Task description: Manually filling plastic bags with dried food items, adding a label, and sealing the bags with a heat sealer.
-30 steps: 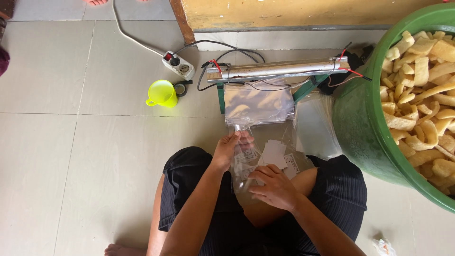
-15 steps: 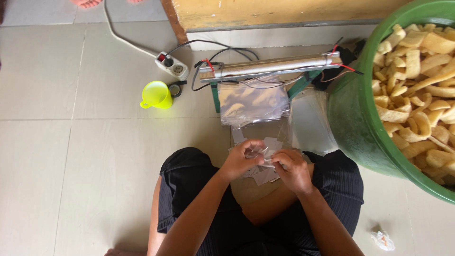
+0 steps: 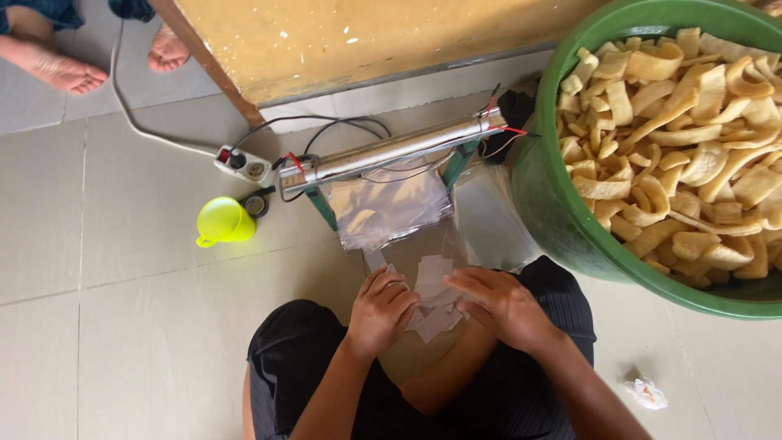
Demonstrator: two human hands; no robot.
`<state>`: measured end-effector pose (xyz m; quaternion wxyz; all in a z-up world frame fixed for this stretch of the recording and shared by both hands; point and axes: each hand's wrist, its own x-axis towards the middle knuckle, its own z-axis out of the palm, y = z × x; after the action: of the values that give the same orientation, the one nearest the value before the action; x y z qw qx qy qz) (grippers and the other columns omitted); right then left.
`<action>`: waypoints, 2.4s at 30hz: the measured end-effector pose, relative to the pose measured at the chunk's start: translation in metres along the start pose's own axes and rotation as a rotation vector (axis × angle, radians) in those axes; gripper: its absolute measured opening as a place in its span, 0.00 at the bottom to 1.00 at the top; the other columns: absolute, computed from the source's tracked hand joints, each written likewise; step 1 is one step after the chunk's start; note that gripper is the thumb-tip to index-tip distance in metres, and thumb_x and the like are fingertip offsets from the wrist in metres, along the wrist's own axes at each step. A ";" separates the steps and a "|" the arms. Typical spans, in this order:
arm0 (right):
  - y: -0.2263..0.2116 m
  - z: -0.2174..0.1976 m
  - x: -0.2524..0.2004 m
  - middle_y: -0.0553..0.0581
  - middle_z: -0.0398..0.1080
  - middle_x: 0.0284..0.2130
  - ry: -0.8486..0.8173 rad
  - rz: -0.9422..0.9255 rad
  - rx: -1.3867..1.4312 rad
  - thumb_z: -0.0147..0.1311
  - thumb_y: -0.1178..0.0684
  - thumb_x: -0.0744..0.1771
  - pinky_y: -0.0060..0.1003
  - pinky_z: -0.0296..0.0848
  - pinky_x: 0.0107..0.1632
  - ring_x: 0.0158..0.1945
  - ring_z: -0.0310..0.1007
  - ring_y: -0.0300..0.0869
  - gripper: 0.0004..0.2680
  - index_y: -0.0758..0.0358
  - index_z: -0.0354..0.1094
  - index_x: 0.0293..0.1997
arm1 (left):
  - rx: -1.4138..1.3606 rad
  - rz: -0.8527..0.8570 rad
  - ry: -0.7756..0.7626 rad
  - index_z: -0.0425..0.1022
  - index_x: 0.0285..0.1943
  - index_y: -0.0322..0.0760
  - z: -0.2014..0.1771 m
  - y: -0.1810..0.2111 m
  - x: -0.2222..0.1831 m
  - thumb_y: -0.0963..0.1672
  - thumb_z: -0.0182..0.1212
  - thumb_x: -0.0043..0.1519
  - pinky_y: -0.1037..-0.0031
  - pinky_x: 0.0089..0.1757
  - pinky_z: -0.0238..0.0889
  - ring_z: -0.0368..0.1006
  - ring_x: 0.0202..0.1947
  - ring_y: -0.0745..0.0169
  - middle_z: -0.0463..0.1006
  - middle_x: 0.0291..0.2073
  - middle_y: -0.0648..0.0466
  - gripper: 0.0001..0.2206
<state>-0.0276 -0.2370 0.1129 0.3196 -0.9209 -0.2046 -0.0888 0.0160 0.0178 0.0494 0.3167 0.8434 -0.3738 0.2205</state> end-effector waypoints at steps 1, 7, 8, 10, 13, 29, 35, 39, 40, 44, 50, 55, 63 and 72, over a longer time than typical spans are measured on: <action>-0.002 -0.016 0.003 0.61 0.76 0.49 -0.009 -0.002 0.009 0.62 0.51 0.64 0.47 0.76 0.46 0.47 0.79 0.56 0.15 0.49 0.74 0.57 | -0.041 -0.020 -0.012 0.78 0.34 0.51 -0.003 0.000 0.003 0.43 0.70 0.57 0.56 0.57 0.66 0.77 0.46 0.60 0.76 0.25 0.62 0.05; 0.049 -0.132 0.046 0.62 0.77 0.50 0.056 -0.048 -0.300 0.62 0.58 0.64 0.40 0.80 0.42 0.43 0.80 0.50 0.12 0.59 0.75 0.53 | -0.132 -0.154 -0.069 0.76 0.35 0.43 -0.009 0.002 0.019 0.39 0.66 0.57 0.69 0.48 0.71 0.79 0.43 0.60 0.79 0.35 0.60 0.04; 0.052 -0.156 0.064 0.61 0.81 0.46 0.042 0.042 -0.351 0.62 0.66 0.64 0.31 0.83 0.34 0.34 0.83 0.42 0.09 0.67 0.76 0.47 | -0.183 -0.232 -0.054 0.75 0.33 0.39 -0.009 0.004 0.022 0.37 0.67 0.53 0.71 0.45 0.70 0.78 0.43 0.59 0.80 0.39 0.59 0.06; 0.108 -0.188 0.084 0.56 0.77 0.54 -0.055 0.345 -0.584 0.58 0.59 0.68 0.28 0.78 0.28 0.31 0.78 0.37 0.09 0.55 0.76 0.53 | -0.193 -0.259 -0.065 0.74 0.33 0.39 -0.004 -0.001 0.020 0.37 0.67 0.53 0.72 0.43 0.70 0.78 0.43 0.61 0.80 0.38 0.60 0.07; 0.283 -0.239 0.037 0.54 0.77 0.58 0.170 0.437 -0.892 0.58 0.61 0.69 0.30 0.76 0.35 0.38 0.77 0.38 0.13 0.54 0.79 0.58 | -0.195 -0.319 -0.089 0.74 0.34 0.40 0.004 -0.009 0.014 0.38 0.68 0.52 0.72 0.42 0.70 0.78 0.42 0.62 0.80 0.37 0.61 0.07; 0.459 -0.298 -0.019 0.57 0.82 0.48 -0.113 0.588 -1.140 0.63 0.41 0.60 0.42 0.78 0.56 0.52 0.81 0.47 0.27 0.44 0.76 0.69 | -0.186 -0.408 -0.166 0.76 0.34 0.42 0.028 -0.022 0.010 0.39 0.68 0.53 0.73 0.38 0.70 0.78 0.38 0.64 0.81 0.36 0.62 0.06; 0.290 -0.275 0.021 0.33 0.76 0.61 -0.301 0.530 -1.315 0.54 0.41 0.69 0.27 0.77 0.60 0.47 0.82 0.27 0.10 0.31 0.75 0.57 | -0.177 -0.369 -0.127 0.75 0.33 0.42 0.019 -0.016 0.010 0.38 0.68 0.52 0.75 0.37 0.69 0.77 0.37 0.65 0.80 0.35 0.63 0.07; 0.201 -0.261 0.030 0.20 0.76 0.53 -0.161 0.329 -1.478 0.57 0.39 0.69 0.29 0.65 0.77 0.55 0.77 0.17 0.07 0.25 0.73 0.53 | -0.172 -0.345 -0.131 0.76 0.36 0.42 0.008 -0.008 0.008 0.39 0.68 0.53 0.73 0.39 0.68 0.76 0.36 0.63 0.79 0.35 0.61 0.07; 0.192 -0.261 0.032 0.38 0.79 0.50 -0.025 0.262 -1.122 0.60 0.53 0.69 0.30 0.72 0.59 0.45 0.78 0.29 0.08 0.45 0.77 0.52 | -0.179 -0.332 -0.116 0.77 0.40 0.41 0.004 -0.006 0.007 0.39 0.68 0.54 0.73 0.37 0.68 0.76 0.35 0.63 0.79 0.34 0.60 0.08; 0.166 -0.256 0.027 0.69 0.74 0.40 0.256 0.513 -0.276 0.64 0.66 0.71 0.37 0.70 0.36 0.34 0.70 0.47 0.12 0.82 0.72 0.61 | -0.188 -0.316 -0.060 0.79 0.40 0.40 -0.010 0.003 0.007 0.39 0.67 0.55 0.73 0.34 0.66 0.71 0.28 0.63 0.75 0.28 0.60 0.06; 0.153 -0.234 0.017 0.56 0.73 0.50 0.419 0.634 0.405 0.55 0.63 0.72 0.28 0.74 0.61 0.51 0.73 0.37 0.09 0.67 0.68 0.59 | -0.182 -0.320 -0.014 0.80 0.36 0.39 -0.014 0.006 0.002 0.38 0.68 0.53 0.75 0.32 0.65 0.71 0.27 0.65 0.77 0.33 0.60 0.06; 0.121 -0.203 0.006 0.64 0.73 0.46 0.517 0.638 -0.123 0.63 0.65 0.72 0.38 0.70 0.51 0.44 0.71 0.45 0.11 0.75 0.71 0.61 | -0.110 -0.297 0.010 0.81 0.37 0.39 -0.006 0.003 -0.008 0.39 0.69 0.54 0.73 0.37 0.70 0.76 0.34 0.60 0.79 0.42 0.59 0.06; 0.050 0.029 0.007 0.60 0.76 0.39 0.560 0.487 0.734 0.63 0.66 0.64 0.38 0.79 0.50 0.42 0.76 0.41 0.10 0.64 0.75 0.48 | -0.009 -0.120 -0.087 0.81 0.37 0.48 0.014 -0.014 -0.028 0.42 0.68 0.59 0.64 0.46 0.74 0.82 0.41 0.55 0.78 0.48 0.56 0.02; 0.060 0.124 -0.003 0.61 0.73 0.35 0.332 0.491 1.010 0.64 0.67 0.64 0.36 0.78 0.46 0.39 0.75 0.37 0.08 0.76 0.74 0.45 | -0.094 -0.086 -0.145 0.78 0.36 0.47 0.025 -0.010 -0.040 0.41 0.70 0.57 0.56 0.47 0.74 0.81 0.44 0.49 0.75 0.51 0.54 0.06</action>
<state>-0.0003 -0.2034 -0.0179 0.7579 -0.6487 0.0504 -0.0466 0.0021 0.0253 0.0035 0.3371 0.8566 -0.3693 0.1273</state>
